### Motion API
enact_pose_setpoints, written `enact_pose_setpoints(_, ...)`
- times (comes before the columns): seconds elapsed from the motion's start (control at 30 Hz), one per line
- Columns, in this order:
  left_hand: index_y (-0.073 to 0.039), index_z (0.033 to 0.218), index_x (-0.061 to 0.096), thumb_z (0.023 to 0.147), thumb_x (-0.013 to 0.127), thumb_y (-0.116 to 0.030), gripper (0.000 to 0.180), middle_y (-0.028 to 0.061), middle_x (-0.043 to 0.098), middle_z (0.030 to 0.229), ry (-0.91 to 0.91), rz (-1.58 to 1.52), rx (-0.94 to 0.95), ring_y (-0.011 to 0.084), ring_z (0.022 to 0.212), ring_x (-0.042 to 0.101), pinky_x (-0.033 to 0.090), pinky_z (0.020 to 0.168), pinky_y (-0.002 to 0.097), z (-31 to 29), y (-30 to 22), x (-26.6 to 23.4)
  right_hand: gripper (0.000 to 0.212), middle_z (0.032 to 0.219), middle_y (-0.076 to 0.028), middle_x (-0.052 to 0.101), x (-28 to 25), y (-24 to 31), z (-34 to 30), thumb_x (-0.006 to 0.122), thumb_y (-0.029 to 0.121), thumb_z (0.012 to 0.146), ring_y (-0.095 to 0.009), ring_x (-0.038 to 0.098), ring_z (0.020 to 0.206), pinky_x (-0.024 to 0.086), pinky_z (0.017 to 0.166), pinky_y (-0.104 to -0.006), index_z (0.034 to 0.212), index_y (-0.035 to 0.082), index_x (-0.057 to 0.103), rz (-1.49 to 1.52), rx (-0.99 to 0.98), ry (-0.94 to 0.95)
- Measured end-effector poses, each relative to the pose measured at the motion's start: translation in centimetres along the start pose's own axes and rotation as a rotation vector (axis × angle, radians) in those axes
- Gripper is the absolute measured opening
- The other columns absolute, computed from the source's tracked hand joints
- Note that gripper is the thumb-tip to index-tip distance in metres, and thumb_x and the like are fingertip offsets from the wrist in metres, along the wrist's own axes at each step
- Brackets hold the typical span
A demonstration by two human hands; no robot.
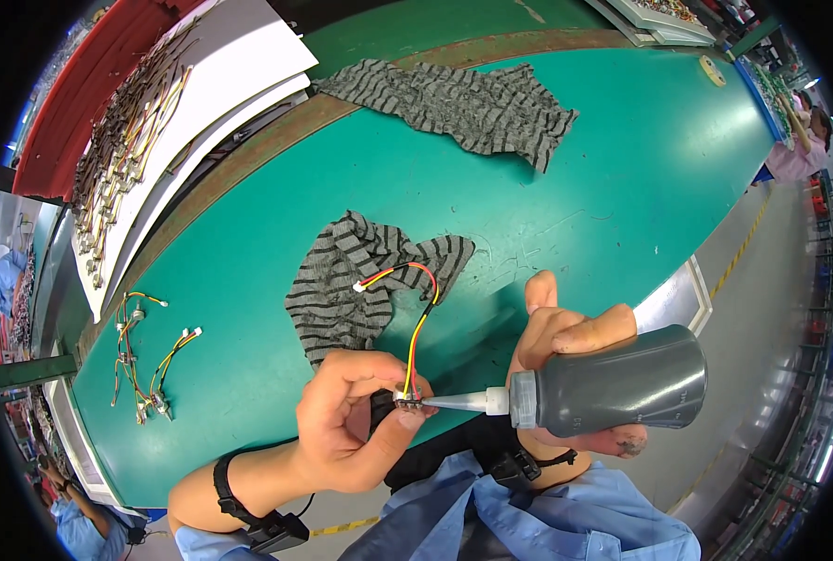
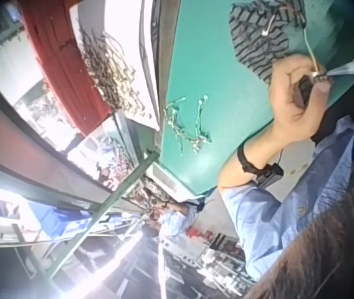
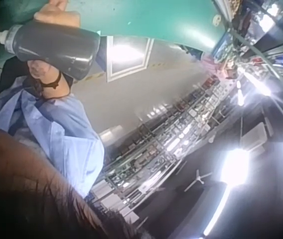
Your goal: The person picks up a wire assembly from a stack, applies glue from a squeeze bottle to the component base, and sets it on the work surface. This process is repeated for several more wire assemblies.
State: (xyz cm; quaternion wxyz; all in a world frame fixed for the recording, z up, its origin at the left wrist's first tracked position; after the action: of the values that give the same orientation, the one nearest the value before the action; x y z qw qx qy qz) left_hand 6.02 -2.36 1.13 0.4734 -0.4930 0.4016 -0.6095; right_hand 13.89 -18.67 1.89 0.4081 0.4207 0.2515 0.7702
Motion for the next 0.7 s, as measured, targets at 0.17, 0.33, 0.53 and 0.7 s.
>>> enact_pose_setpoints(0.17, 0.006, 0.110, 0.041, 0.084, 0.055, 0.009, 0.030, 0.0157, 0.061, 0.091, -0.008, -0.005, -0.010, 0.0157, 0.079, 0.060, 0.050, 0.075, 0.0293, -0.11, 0.12, -0.03, 0.073, 0.053, -0.001, 0.043, -0.29, -0.09, -0.08, 0.053, 0.073, 0.073, -0.011, 0.037, 0.045, 0.025, 0.076, -0.0374, 0.089, 0.002, 0.047, -0.004, 0.025, 0.045)
enact_pose_setpoints(0.33, 0.006, 0.110, 0.041, 0.084, 0.056, 0.008, 0.030, 0.0156, 0.061, 0.091, -0.014, 0.000, -0.022, 0.0149, 0.079, 0.060, 0.049, 0.075, 0.0285, -0.20, 0.25, -0.10, 0.078, 0.060, 0.002, 0.048, -0.29, -0.13, 0.07, 0.057, 0.077, 0.070, -0.010, 0.046, 0.052, 0.028, 0.076, -0.0367, 0.097, 0.004, 0.048, 0.006, 0.033, 0.154)
enact_pose_setpoints(0.53, 0.005, 0.110, 0.041, 0.084, 0.056, 0.008, 0.030, 0.0154, 0.062, 0.090, -0.018, 0.005, -0.016, 0.0143, 0.078, 0.059, 0.048, 0.074, 0.0281, -0.15, 0.11, -0.06, 0.079, 0.062, 0.000, 0.049, -0.20, -0.07, 0.03, 0.057, 0.077, 0.070, -0.010, 0.046, 0.053, 0.027, 0.075, -0.0358, 0.097, 0.003, 0.048, 0.066, 0.079, 0.135)
enact_pose_setpoints(0.7, 0.005, 0.110, 0.041, 0.084, 0.056, 0.008, 0.030, 0.0153, 0.062, 0.090, -0.006, -0.005, -0.010, 0.0147, 0.078, 0.059, 0.049, 0.074, 0.0286, 0.06, 0.05, -0.02, 0.078, 0.064, -0.002, 0.050, -0.63, -0.19, 0.06, 0.057, 0.075, 0.071, -0.011, 0.046, 0.055, 0.026, 0.074, -0.0353, 0.099, 0.002, 0.047, 0.108, 0.053, 0.134)
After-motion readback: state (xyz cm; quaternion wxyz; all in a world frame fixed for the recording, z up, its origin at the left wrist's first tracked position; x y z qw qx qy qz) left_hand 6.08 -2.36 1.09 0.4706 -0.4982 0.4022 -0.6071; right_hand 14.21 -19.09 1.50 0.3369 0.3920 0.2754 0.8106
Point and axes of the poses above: each hand's wrist, its own z-axis towards the middle knuckle, its own x-axis out of the palm, y = z × x, the point moved 5 cm from there along z, towards the middle knuckle
